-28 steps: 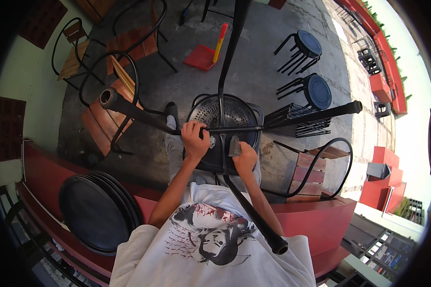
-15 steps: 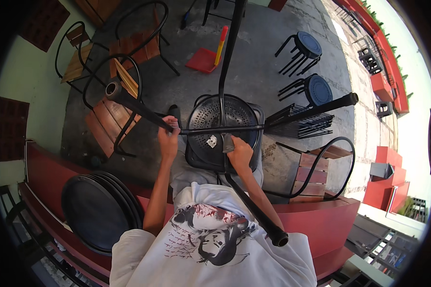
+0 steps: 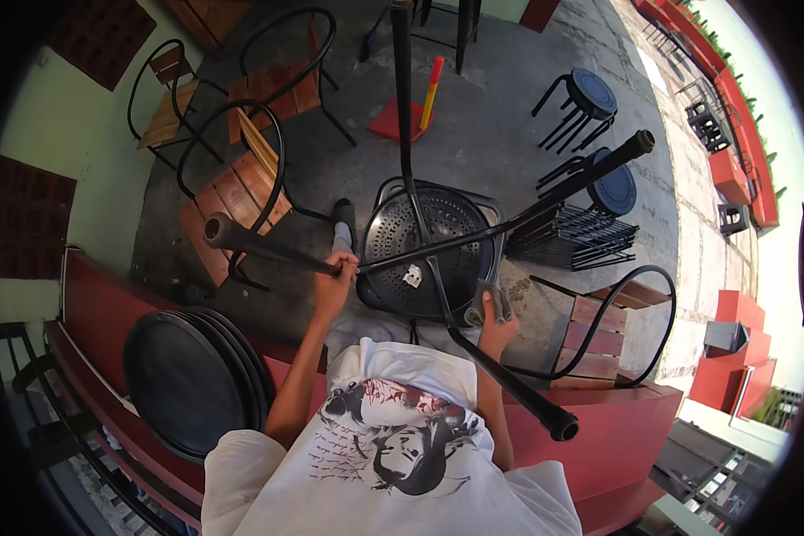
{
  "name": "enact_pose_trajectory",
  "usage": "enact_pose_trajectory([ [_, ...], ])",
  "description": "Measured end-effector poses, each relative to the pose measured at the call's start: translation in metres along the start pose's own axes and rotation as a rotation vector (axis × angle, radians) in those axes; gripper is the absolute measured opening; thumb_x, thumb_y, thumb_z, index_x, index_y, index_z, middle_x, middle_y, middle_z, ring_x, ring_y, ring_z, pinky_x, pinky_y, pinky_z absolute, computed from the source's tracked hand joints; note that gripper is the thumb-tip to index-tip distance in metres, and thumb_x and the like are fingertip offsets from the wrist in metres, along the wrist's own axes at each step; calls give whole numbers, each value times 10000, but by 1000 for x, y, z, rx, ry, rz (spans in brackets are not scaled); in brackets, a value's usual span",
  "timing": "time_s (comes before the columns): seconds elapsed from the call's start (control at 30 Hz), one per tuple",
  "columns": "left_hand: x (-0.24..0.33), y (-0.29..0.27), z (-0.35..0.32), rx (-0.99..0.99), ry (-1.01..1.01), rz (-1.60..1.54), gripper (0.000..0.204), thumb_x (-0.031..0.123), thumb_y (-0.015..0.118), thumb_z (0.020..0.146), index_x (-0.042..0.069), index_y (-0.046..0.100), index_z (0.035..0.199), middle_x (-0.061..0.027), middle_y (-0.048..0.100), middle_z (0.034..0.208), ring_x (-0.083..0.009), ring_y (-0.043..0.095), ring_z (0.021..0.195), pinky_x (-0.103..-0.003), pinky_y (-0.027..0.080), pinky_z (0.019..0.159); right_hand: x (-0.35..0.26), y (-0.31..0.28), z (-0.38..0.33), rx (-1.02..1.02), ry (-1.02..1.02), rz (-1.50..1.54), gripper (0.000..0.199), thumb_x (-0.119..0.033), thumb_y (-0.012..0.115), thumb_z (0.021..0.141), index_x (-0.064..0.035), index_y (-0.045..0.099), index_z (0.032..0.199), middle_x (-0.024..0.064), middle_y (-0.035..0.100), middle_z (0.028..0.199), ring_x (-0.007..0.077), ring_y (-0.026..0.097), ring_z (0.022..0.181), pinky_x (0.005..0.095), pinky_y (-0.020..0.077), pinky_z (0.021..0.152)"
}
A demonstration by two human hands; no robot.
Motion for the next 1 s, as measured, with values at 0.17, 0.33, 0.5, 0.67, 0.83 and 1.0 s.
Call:
enact_pose_trajectory([
  [0.17, 7, 1, -16, 8, -16, 44, 79, 1, 559, 942, -14, 636, 954, -57, 662, 834, -100, 613, 778, -236, 473, 748, 4, -1, -19, 113, 257, 346, 257, -110, 782, 870, 50, 729, 1064, 71, 734, 1004, 176, 682, 869, 302, 529, 806],
  [0.33, 4, 0, -26, -117, -46, 82, 124, -30, 576, 928, -25, 663, 1016, -34, 648, 849, -113, 622, 796, -252, 486, 782, -7, 5, 15, 292, 258, 464, 378, -180, 805, 831, 44, 698, 1116, 99, 703, 1063, 190, 673, 929, 302, 527, 836],
  [0.5, 16, 14, -48, -250, -131, 101, 162, -71, 590, 910, -31, 672, 1043, -32, 655, 830, -114, 641, 818, -271, 508, 866, -17, -3, 58, 448, 259, 431, 448, -271, 806, 834, 51, 687, 1123, 117, 697, 1073, 203, 681, 932, 316, 547, 822],
  [0.67, 17, 44, -72, -420, -29, 300, 200, -53, 613, 898, -10, 662, 1086, -90, 731, 888, -161, 708, 939, -353, 452, 1116, 12, 1, 144, 554, 128, 675, 250, -188, 764, 860, -7, 700, 1019, 117, 712, 1016, 223, 702, 879, 341, 597, 757],
  [0.83, 29, 82, -85, -625, 48, 423, 361, -63, 642, 809, 36, 654, 1155, -158, 727, 951, -326, 686, 1151, -367, 487, 1066, -41, 32, 186, 447, -25, 659, 177, -62, 715, 891, 51, 730, 1027, 76, 698, 927, 156, 657, 731, 276, 553, 646],
  [1.0, 34, 125, -83, -797, 162, 385, 468, -69, 625, 790, 49, 634, 1243, -167, 698, 1084, -384, 546, 1328, -438, 458, 1069, -37, 34, 199, 316, -113, 578, 206, -89, 740, 904, 50, 727, 1055, 54, 702, 929, 159, 666, 749, 291, 547, 679],
])
Point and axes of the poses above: each hand's wrist, its own z-axis towards the middle knuckle, its own y-axis out of the palm, x = y × z, the point moved 3 cm from there along z, towards the middle knuckle
